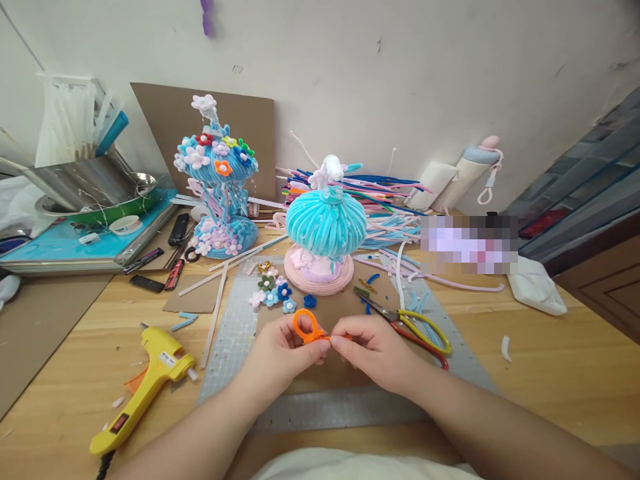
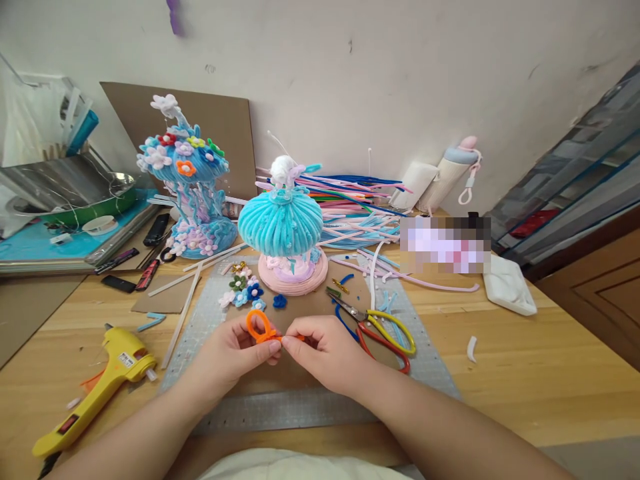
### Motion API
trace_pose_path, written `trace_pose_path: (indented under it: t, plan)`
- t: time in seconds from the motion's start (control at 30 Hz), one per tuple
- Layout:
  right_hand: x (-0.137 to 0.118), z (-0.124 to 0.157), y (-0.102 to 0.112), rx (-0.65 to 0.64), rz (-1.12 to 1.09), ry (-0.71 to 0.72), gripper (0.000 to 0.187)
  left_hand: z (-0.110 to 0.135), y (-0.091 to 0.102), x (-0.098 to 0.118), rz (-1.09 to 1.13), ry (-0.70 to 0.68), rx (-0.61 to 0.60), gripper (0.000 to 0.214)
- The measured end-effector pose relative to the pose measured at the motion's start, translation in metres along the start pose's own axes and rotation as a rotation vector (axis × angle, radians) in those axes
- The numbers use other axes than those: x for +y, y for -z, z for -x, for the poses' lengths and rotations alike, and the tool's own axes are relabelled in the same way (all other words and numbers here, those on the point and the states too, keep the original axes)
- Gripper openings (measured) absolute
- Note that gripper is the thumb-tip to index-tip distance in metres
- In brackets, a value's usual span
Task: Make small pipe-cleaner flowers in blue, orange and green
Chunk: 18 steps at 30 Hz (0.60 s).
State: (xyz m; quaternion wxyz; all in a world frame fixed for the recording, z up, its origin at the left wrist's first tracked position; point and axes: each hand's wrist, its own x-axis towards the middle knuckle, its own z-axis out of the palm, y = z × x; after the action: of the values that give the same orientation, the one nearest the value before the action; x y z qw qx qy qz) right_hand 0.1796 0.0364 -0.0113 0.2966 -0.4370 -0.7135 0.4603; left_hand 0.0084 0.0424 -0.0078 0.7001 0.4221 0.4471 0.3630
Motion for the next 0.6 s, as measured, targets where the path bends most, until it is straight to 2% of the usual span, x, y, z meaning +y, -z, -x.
trace_pose_path:
  t: [0.07, 0.13, 0.23, 0.33, 0.4, 0.47, 0.53, 0.6]
  plan:
    - [0.000, -0.001, 0.001, 0.027, -0.016, -0.010, 0.023, 0.000, 0.001, 0.000, -0.009, -0.018, 0.011, 0.030]
    - [0.002, -0.002, 0.005, 0.087, -0.109, -0.084, 0.022, -0.001, 0.003, 0.000, -0.020, -0.048, 0.036, 0.029]
    - [0.008, -0.005, 0.014, 0.285, -0.338, -0.154, 0.021, -0.002, 0.007, 0.000, -0.033, -0.108, 0.081, 0.026]
    - [0.012, -0.008, 0.021, 0.509, -0.489, -0.074, 0.023, -0.002, 0.009, -0.002, -0.038, -0.141, 0.096, 0.025]
    - [0.012, -0.008, 0.020, 0.579, -0.501, -0.036, 0.022, -0.003, 0.009, -0.003, -0.050, -0.134, 0.091, 0.025]
    - [0.011, -0.008, 0.016, 0.546, -0.541, -0.038, 0.016, -0.003, 0.008, -0.004, -0.052, -0.125, 0.090, 0.026]
    - [0.009, -0.008, 0.010, 0.423, -0.631, -0.049, 0.014, -0.003, 0.007, -0.004, -0.038, -0.122, 0.089, 0.025]
    - [0.008, -0.007, 0.004, 0.270, -0.691, -0.035, 0.021, -0.003, 0.006, -0.002, -0.018, -0.117, 0.080, 0.025]
